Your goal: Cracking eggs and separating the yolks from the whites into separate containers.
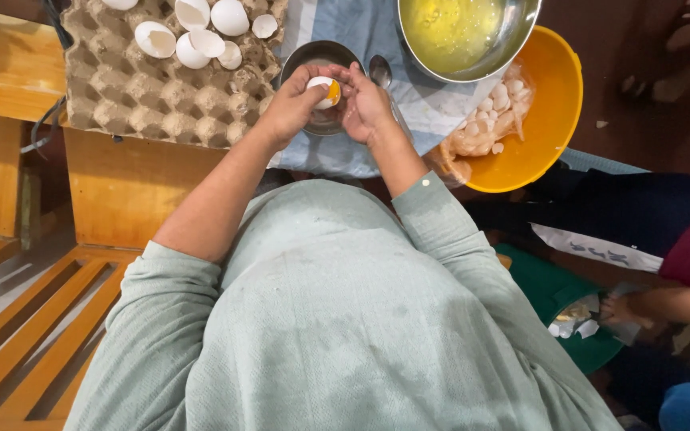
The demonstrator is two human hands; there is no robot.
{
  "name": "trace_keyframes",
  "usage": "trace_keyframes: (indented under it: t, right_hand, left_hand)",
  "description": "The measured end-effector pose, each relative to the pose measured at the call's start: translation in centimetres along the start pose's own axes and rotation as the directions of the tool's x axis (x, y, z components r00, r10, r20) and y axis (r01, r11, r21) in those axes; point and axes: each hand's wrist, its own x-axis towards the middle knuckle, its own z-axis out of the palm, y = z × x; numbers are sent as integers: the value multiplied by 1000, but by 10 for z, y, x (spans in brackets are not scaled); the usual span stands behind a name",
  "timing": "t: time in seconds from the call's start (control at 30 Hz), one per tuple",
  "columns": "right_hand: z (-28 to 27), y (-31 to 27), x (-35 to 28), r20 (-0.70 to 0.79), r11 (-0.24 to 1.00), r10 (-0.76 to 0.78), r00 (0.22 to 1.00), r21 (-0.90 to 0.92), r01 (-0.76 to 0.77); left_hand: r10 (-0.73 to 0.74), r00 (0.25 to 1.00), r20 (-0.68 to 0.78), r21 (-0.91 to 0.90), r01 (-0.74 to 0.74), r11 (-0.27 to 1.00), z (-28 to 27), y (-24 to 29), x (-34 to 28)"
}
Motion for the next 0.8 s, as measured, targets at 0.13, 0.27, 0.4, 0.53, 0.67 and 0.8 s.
trace_keyframes:
  t: [0.13, 0.27, 0.4, 0.53, 0.67, 0.8]
  right_hand:
    - [-2, 9, 10, 62, 998, 20, 998, 57, -24]
    - [-2, 11, 14, 58, 993, 10, 998, 118, -17]
    - [-2, 11, 16, 44, 977, 70, 997, 198, -78]
    - [8, 6, 7, 11, 973, 74, 997, 216, -75]
    - [10, 3, 7, 82, 943, 69, 994, 321, -92]
    - [5, 4, 12, 211, 938, 20, 977, 335, -92]
  left_hand:
    - [61, 998, -6, 98, -60, 993, 3, 0, -2]
    - [249, 968, 14, 366, -237, 900, 3, 2, -4]
    - [308, 951, -5, 500, -264, 824, 9, 10, -9]
    - [333, 941, -59, 566, -243, 788, 17, 12, -12]
    - [330, 938, -104, 606, -204, 769, 27, 19, -16]
    - [381, 920, -94, 635, -239, 735, 33, 25, -21]
